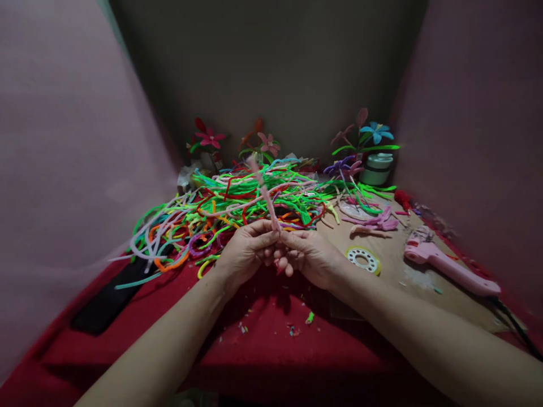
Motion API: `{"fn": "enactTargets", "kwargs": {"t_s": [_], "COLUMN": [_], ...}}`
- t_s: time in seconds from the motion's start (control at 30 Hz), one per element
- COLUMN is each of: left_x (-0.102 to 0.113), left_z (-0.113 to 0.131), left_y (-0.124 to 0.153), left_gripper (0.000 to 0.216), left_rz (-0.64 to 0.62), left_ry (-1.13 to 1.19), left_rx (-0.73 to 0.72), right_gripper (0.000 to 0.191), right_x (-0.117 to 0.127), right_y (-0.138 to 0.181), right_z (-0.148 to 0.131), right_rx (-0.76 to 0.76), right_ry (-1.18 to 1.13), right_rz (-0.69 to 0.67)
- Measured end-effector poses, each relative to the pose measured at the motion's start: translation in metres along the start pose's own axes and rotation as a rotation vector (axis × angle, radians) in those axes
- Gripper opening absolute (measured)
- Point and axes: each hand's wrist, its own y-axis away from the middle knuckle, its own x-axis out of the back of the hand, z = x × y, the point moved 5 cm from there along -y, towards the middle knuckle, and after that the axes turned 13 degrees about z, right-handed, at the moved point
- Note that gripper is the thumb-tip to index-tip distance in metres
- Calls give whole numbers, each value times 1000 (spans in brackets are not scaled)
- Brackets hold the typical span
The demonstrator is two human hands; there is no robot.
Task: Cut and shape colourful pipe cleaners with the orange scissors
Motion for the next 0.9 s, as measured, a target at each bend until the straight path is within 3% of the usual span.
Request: {"fn": "enactTargets", "kwargs": {"t_s": [0.3, 0.63, 0.9], "left_x": [-2, 9, 9], "left_z": [-3, 4, 6], "left_y": [1, 3, 0], "left_gripper": [15, 21, 19], "left_rz": [-49, 203, 167], "left_ry": [40, -173, -140], "left_rx": [74, -27, -68], "right_gripper": [26, 22, 25], "right_x": [-2, -3, -4], "right_y": [0, 6, 11], "right_z": [1, 0, -9], "right_rx": [-5, 64, 190], "right_ry": [-10, 209, 426], "right_rz": [-30, 49, 105]}}
